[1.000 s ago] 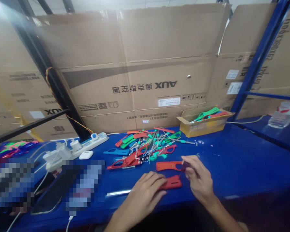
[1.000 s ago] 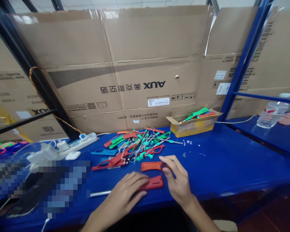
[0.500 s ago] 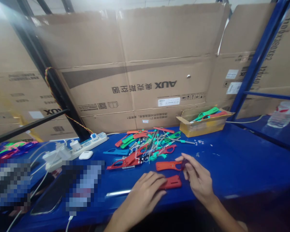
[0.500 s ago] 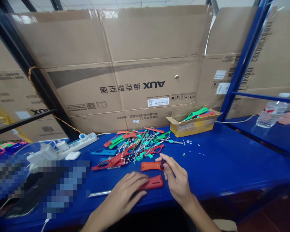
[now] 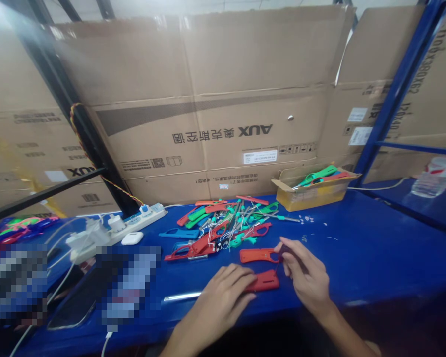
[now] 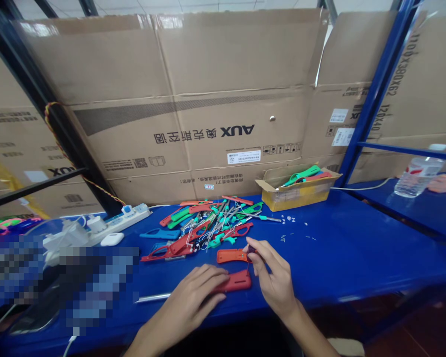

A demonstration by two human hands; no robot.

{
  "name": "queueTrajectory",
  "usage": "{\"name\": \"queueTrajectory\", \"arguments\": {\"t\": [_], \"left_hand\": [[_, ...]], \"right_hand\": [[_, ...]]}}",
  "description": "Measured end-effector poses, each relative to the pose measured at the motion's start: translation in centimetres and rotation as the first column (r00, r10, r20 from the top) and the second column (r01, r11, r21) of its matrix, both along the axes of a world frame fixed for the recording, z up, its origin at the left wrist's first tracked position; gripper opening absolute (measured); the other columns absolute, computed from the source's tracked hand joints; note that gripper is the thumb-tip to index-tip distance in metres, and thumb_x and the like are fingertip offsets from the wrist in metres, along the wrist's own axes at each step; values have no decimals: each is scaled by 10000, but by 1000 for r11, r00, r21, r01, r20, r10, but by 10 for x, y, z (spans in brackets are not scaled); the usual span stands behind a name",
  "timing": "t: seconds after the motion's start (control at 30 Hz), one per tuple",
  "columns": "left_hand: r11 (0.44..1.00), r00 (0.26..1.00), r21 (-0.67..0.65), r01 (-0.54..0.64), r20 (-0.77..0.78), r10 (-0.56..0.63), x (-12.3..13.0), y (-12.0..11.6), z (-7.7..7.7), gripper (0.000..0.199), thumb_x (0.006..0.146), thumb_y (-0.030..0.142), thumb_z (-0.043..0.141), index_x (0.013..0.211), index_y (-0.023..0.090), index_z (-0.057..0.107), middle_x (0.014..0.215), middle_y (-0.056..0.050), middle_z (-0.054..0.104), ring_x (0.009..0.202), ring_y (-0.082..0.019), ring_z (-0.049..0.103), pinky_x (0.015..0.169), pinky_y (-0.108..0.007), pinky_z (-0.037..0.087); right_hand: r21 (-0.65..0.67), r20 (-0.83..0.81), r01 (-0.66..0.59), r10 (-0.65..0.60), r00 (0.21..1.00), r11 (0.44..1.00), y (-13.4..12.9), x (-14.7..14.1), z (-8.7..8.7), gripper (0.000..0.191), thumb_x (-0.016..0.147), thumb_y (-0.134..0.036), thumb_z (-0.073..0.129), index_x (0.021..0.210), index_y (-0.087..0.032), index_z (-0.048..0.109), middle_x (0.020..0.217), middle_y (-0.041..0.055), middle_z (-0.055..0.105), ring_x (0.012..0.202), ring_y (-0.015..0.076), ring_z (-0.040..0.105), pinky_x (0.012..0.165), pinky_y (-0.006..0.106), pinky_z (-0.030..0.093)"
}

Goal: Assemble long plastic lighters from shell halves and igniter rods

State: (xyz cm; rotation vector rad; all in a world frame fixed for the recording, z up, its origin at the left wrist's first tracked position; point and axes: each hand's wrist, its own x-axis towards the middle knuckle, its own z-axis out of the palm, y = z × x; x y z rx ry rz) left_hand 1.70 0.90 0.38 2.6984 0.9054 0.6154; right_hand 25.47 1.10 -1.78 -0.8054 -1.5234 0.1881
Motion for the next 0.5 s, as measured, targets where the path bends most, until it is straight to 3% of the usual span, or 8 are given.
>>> {"name": "queueTrajectory", "arguments": {"t": [0.5], "left_hand": [[1000, 1000, -25, 6, -14, -6, 0, -1, 1, 274, 1063, 276, 565, 1336, 259, 578, 1328, -47, 661, 1194, -241, 622, 1067, -424, 490]], "right_hand": [[-19, -29, -15, 15, 999, 1000, 0, 3, -3, 377, 1007, -137, 593, 1336, -316, 640, 953, 20, 666, 561, 91, 553, 477, 222, 482]]}}
